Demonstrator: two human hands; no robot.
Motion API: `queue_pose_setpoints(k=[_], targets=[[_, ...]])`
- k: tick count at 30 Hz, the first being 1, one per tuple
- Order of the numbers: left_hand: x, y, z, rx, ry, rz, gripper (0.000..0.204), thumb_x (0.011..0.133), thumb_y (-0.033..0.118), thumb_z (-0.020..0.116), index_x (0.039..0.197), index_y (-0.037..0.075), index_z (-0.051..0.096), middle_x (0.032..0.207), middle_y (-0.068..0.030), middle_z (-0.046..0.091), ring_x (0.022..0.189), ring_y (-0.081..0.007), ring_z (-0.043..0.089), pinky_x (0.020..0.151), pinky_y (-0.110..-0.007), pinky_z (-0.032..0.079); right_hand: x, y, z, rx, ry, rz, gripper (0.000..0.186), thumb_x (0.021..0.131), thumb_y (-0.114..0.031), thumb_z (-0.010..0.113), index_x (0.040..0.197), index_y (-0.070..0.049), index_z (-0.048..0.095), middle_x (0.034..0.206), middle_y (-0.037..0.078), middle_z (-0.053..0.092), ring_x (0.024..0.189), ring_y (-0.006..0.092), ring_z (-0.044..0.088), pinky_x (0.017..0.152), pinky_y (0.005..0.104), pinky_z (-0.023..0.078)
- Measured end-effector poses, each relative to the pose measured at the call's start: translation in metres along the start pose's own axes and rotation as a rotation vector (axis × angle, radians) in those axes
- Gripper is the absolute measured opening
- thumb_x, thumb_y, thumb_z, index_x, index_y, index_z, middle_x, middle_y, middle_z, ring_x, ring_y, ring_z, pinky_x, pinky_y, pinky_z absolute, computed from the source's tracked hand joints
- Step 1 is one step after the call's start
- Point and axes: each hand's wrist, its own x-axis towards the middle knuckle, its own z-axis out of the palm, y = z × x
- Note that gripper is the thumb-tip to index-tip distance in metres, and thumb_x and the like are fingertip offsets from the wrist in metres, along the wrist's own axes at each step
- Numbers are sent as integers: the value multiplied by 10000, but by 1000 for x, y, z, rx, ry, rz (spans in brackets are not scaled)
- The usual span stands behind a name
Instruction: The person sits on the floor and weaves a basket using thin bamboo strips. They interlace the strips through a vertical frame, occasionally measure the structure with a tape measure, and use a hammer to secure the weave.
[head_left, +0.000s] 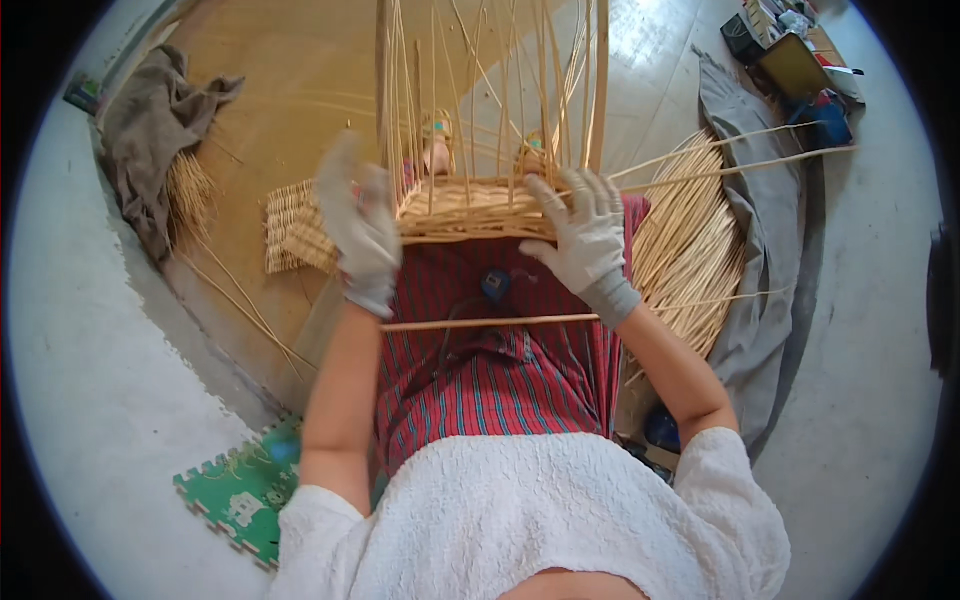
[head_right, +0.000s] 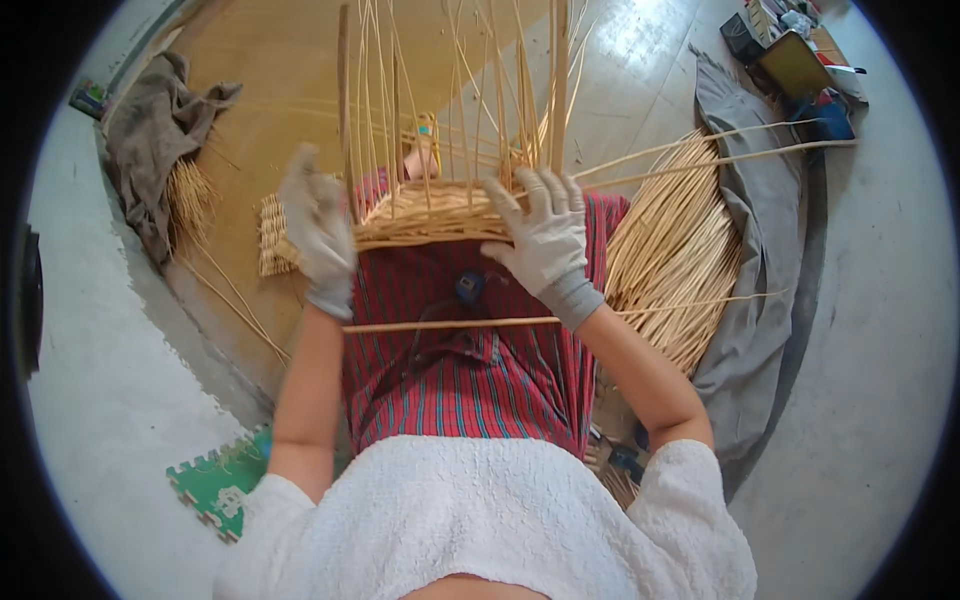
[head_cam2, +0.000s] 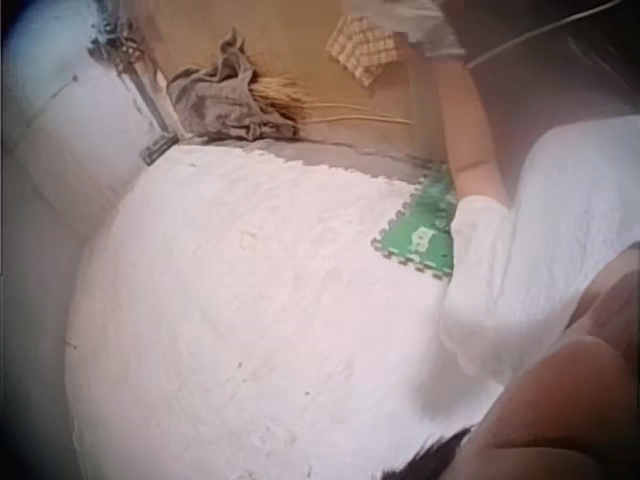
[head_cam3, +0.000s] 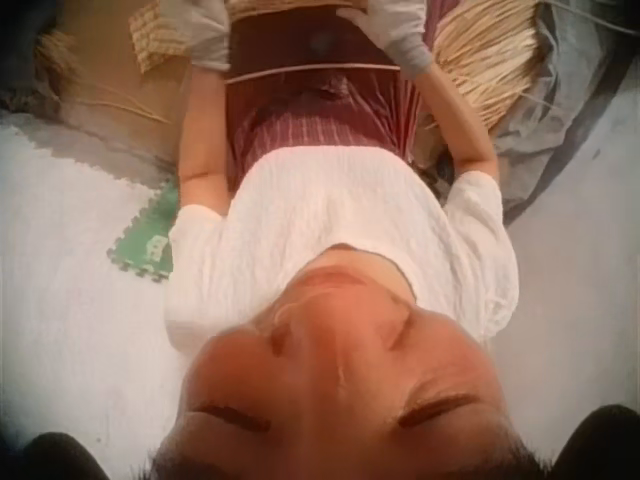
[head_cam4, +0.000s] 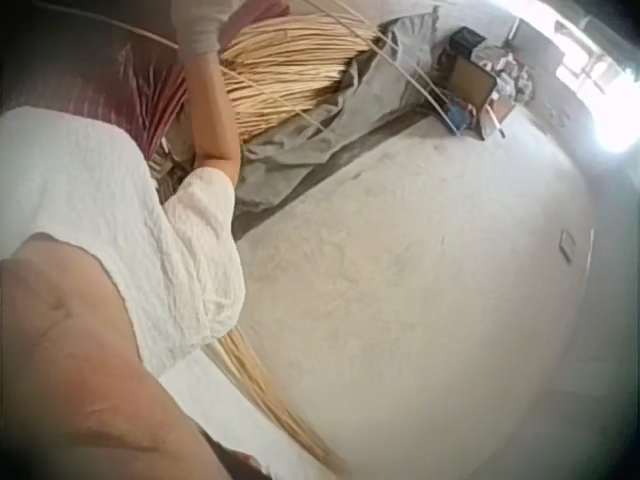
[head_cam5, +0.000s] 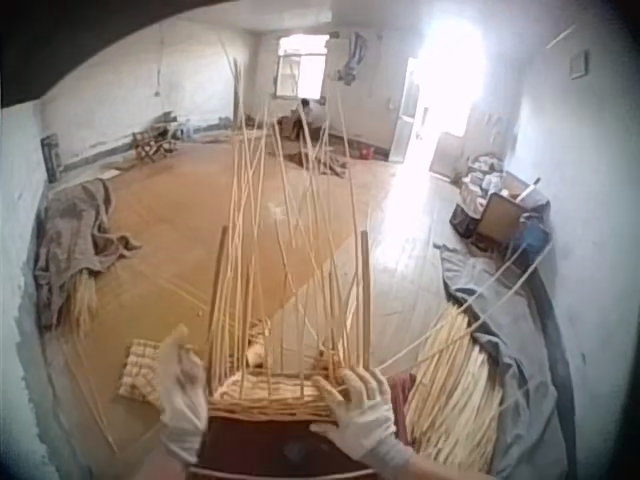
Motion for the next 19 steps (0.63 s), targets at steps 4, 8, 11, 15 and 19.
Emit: queue_pose_setpoints(k=[4,8,11,15,19], targets=[[9,-53,-30,-121,-374,-795,819,1033,733,330,931,12,702,700,-33,617,551,-141,583,481,-278,473,16,-36,32,99,130,-20,932,741,-623,786,1469,-89,553,1444,119,525,1434,364,407,1243,538,247],[-18,-68,-31,-692,-142,-940,889,935,881,244,738,95,607,508,6,469,388,-112,376,372,-267,268,19,-58,55,12,54,57,867,751,-642,767,1399,-88,609,1373,75,570,1321,327,490,1199,527,297],[-30,-77,-37,-839,-102,-834,899,932,883,257,746,83,622,504,1,466,387,-125,388,379,-268,286,12,-61,68,-9,22,74,843,719,-648,775,1354,-109,640,1263,31,623,1211,292,541,1144,513,342],[-54,-86,-44,-954,-187,-764,903,920,878,299,792,43,620,561,-22,464,450,-156,441,477,-269,375,-7,-68,74,15,61,107,752,730,-608,787,1312,-151,653,1170,23,628,1122,263,570,1114,496,355],[-42,-72,-41,-620,-299,-742,931,945,849,282,983,-2,659,574,-30,497,471,-165,462,610,-305,480,-16,-65,76,46,67,106,743,720,-587,801,1328,-186,649,1199,27,624,1156,262,564,1134,503,341]])
